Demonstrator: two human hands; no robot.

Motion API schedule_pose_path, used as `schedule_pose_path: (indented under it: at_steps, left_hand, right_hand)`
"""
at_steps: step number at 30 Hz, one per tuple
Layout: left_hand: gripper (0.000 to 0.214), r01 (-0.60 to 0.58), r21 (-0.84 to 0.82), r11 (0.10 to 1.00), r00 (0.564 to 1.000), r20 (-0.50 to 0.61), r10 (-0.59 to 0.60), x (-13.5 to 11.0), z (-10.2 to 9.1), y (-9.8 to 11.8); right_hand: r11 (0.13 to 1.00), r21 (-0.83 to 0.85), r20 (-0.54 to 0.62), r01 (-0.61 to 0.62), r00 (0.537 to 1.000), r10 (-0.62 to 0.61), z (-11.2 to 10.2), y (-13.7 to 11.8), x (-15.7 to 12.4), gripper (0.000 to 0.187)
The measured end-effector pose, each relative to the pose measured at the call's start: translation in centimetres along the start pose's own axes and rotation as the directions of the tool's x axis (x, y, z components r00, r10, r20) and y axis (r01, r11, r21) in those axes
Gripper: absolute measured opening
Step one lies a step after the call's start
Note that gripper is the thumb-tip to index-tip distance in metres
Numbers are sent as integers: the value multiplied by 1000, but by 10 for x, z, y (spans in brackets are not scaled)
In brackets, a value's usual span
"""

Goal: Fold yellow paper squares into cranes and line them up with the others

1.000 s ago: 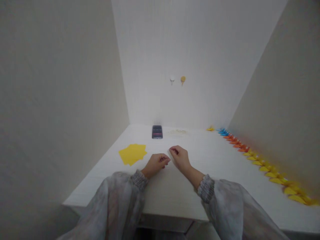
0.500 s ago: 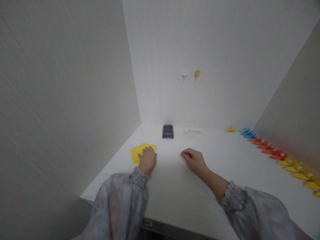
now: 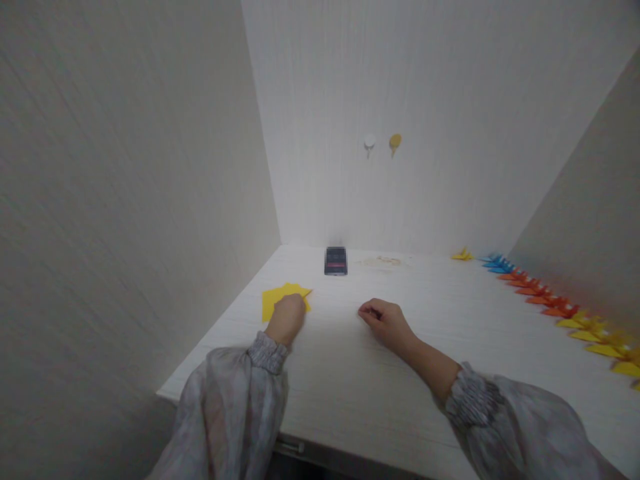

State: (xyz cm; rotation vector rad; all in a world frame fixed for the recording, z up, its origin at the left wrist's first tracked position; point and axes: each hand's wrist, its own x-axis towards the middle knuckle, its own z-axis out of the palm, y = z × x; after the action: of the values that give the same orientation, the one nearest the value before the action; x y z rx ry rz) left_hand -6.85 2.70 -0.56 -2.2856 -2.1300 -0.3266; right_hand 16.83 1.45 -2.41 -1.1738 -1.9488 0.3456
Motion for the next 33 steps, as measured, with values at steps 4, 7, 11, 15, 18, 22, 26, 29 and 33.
schedule_pose_path:
  at_steps: [4, 7, 11, 15, 18, 22, 26, 29, 33]
  left_hand:
    - [29, 42, -39, 998, 998, -41, -44, 3, -1, -2]
    - [23, 81, -84, 993, 994, -62, -86, 5, -4, -5]
    - [27, 114, -139, 984, 981, -141, -133, 2, -14, -6]
    - [29, -132, -406, 904, 866, -490, -94, -6, -24, 7]
    - [24, -326, -560, 761, 912, -398, 98, -14, -20, 28]
    - [18, -384, -751, 538, 923, -307, 231, -19, -7, 49]
    - [12, -366, -846, 387, 921, -270, 281, -11, 3, 48]
    - [13, -276, -866, 417, 960, -225, 168, -2, 9, 43]
    - [36, 86, -993, 79, 996, 86, -3, 0, 10, 49]
  right_hand:
    - [1000, 2, 31, 4, 1000, -4, -1, -3, 0, 14]
    - [1000, 6, 40, -2, 999, 2, -1, -3, 0, 14]
    - [1000, 11, 42, 3, 999, -3, -1, -3, -1, 13]
    - [998, 66, -10, 13, 1000, -12, -1, -7, 1, 13]
    - [983, 175, -137, 61, 990, -37, 1, -10, 4, 34]
    - [987, 61, -238, 152, 962, -133, 3, -11, 5, 65]
    - [958, -95, -155, 271, 947, -283, -10, -7, 3, 8]
    - [885, -193, -101, 424, 888, -448, -23, -5, 0, 9]
    - [792, -308, -57, 527, 821, -568, -29, -11, -3, 14]
